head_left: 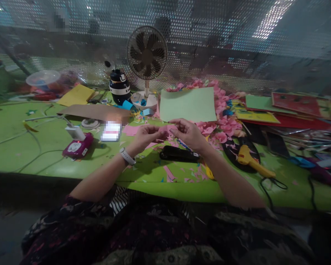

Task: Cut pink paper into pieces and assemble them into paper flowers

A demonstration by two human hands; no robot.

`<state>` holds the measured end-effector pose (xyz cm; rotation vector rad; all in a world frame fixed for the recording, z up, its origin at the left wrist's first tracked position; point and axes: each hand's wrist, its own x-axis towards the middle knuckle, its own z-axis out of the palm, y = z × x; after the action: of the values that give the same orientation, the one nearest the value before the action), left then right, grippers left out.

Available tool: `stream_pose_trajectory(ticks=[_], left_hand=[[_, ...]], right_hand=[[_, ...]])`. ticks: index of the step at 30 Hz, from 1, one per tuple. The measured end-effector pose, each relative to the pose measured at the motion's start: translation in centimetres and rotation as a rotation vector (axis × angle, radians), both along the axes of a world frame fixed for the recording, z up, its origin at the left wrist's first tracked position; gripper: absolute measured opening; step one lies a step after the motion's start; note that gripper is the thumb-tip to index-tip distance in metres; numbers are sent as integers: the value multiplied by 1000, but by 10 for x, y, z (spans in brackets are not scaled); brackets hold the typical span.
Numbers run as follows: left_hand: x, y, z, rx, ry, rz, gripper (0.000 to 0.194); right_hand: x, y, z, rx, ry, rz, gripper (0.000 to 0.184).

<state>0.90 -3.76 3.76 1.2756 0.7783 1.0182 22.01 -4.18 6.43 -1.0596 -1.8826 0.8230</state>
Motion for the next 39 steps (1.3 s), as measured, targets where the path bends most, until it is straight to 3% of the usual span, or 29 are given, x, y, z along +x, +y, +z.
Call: stream_pose_trajectory(ticks=[10,19,23,30,34,39], left_hand=[[2,3,-6,43,-2,47,38],[4,-1,-2,77,-43,47,40],[3,0,-4,87,-68,86,36],[3,-2,-1,67,-21,116,32],[4,-4,2,73,-6,127,34],[6,-6,0,80,-24,120,32]], right_hand=[[-1,1,-3,-30,1,3,41],[-5,-2,-2,66,-82,-91,38],[-6,-2,-3,52,-46,-119,31],[-7,-3,0,29,-74,-107,36],[-10,-7,0,156,-153,-164,31],[-14,-11,-8,458,-401,-250,18]])
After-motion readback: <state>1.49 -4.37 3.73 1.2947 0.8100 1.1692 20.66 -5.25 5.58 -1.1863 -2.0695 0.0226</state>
